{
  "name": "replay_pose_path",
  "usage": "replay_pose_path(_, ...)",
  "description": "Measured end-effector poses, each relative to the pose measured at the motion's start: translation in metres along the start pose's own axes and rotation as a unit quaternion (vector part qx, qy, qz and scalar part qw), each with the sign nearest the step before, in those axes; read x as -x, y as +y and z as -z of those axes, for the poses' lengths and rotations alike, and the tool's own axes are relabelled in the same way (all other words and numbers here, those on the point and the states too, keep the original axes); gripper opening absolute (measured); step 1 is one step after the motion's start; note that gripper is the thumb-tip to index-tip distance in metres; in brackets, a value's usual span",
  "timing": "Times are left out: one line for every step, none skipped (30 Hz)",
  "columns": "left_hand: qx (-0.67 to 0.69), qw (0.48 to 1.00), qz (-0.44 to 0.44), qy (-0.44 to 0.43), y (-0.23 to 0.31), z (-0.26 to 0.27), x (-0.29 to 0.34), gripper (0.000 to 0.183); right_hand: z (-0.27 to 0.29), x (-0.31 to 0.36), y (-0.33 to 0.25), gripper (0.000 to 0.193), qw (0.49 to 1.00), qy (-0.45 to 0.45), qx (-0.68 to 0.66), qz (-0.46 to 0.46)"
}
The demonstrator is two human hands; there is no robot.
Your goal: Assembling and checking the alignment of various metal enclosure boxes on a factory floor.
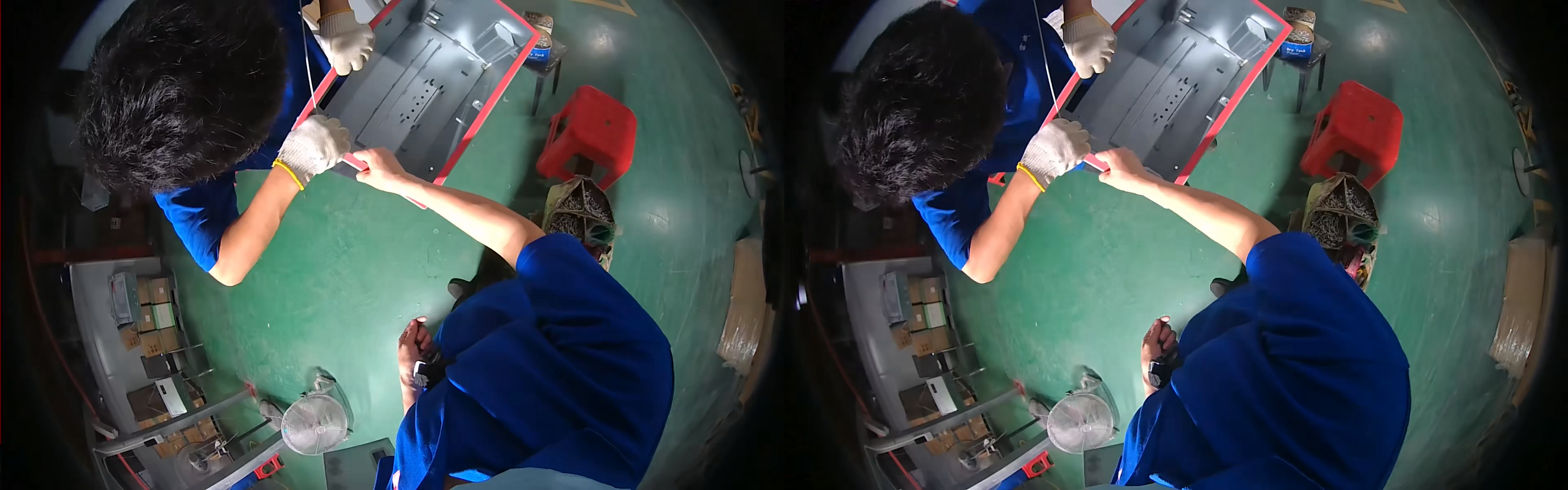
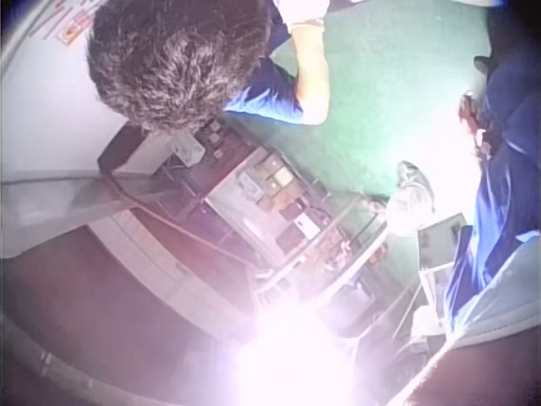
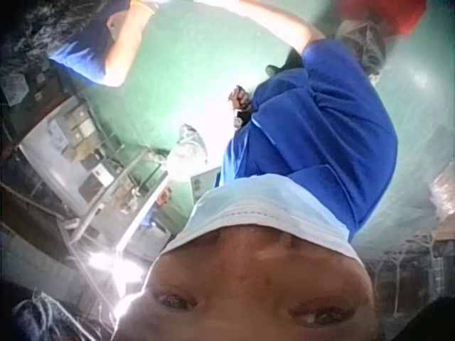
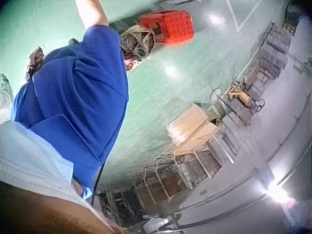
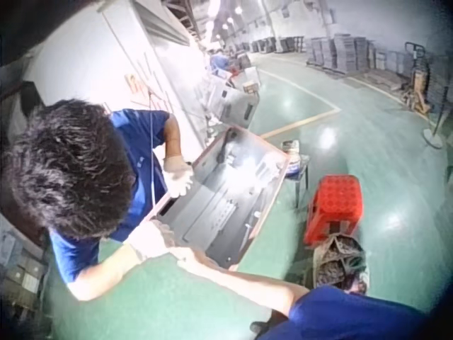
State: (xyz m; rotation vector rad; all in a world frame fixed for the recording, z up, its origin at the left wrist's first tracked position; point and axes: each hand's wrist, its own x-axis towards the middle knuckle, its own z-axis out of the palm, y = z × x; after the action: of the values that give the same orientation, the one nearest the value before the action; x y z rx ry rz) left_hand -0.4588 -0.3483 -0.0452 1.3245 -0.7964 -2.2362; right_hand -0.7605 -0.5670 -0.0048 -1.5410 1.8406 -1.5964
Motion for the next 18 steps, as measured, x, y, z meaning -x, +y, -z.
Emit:
replay_pose_path(0.001, 1.000, 0.004, 0.005, 0.001, -0.005, 0.002, 0.028, 0.001, 0.001, -0.001, 0.018, 1.000, -0.001, 0.003, 0.001)
replay_pose_path(0.003, 1.000, 0.008, 0.011, 0.001, -0.007, 0.002, 0.028, 0.001, 0.001, -0.001, 0.018, 1.000, -0.003, 0.006, 0.003)
replay_pose_path(0.010, 1.000, -0.009, -0.023, -0.001, -0.004, 0.000, 0.028, 0.003, 0.001, -0.002, 0.018, 1.000, 0.002, 0.007, 0.018)
replay_pose_path(0.010, 1.000, -0.008, -0.016, 0.000, -0.005, 0.001, 0.028, 0.003, 0.002, -0.003, 0.019, 1.000, -0.006, 0.004, 0.009)
replay_pose_path(0.009, 1.000, -0.006, -0.009, 0.001, -0.006, 0.003, 0.027, 0.003, 0.003, -0.004, 0.019, 1.000, -0.014, 0.000, 0.001)
replay_pose_path(0.010, 1.000, -0.005, -0.004, 0.001, -0.007, 0.002, 0.027, 0.003, 0.003, -0.004, 0.020, 1.000, -0.021, -0.002, -0.007)
replay_pose_path(0.013, 1.000, -0.006, -0.001, 0.001, -0.006, 0.002, 0.027, 0.001, 0.006, 0.000, 0.020, 1.000, -0.015, -0.004, -0.003)
replay_pose_path(0.016, 1.000, -0.007, 0.002, 0.000, -0.005, 0.001, 0.027, -0.001, 0.008, 0.003, 0.020, 1.000, -0.009, -0.005, 0.002)
replay_pose_path(0.020, 1.000, -0.008, 0.005, 0.001, -0.004, 0.000, 0.027, -0.004, 0.010, 0.007, 0.020, 1.000, -0.003, -0.007, 0.006)
replay_pose_path(0.021, 1.000, -0.009, -0.003, 0.002, -0.004, -0.001, 0.027, -0.006, 0.011, 0.011, 0.020, 1.000, -0.002, -0.009, 0.009)
replay_pose_path(0.023, 1.000, -0.010, -0.009, 0.005, -0.003, 0.001, 0.027, -0.008, 0.012, 0.012, 0.020, 1.000, -0.002, -0.013, 0.012)
replay_pose_path(0.024, 1.000, -0.012, -0.015, 0.008, -0.003, 0.002, 0.026, -0.011, 0.012, 0.014, 0.020, 1.000, -0.002, -0.017, 0.016)
replay_pose_path(0.027, 0.999, -0.016, -0.022, 0.010, 0.000, 0.001, 0.026, -0.013, 0.012, 0.014, 0.020, 1.000, -0.010, -0.014, 0.012)
replay_pose_path(0.030, 0.999, -0.020, -0.028, 0.011, 0.004, -0.001, 0.026, -0.015, 0.012, 0.013, 0.020, 1.000, -0.017, -0.012, 0.008)
replay_pose_path(0.032, 0.999, -0.024, -0.035, 0.013, 0.007, -0.002, 0.026, -0.016, 0.012, 0.013, 0.020, 1.000, -0.024, -0.010, 0.004)
replay_pose_path(0.038, 0.999, -0.021, -0.029, 0.015, 0.005, -0.001, 0.025, -0.017, 0.014, 0.015, 0.020, 1.000, -0.014, -0.012, 0.007)
replay_pose_path(0.044, 0.999, -0.019, -0.023, 0.017, 0.002, 0.000, 0.025, -0.018, 0.015, 0.018, 0.020, 1.000, -0.005, -0.014, 0.011)
replay_pose_path(0.049, 0.999, -0.017, -0.017, 0.020, -0.001, 0.002, 0.025, -0.018, 0.016, 0.020, 0.020, 1.000, 0.005, -0.016, 0.015)
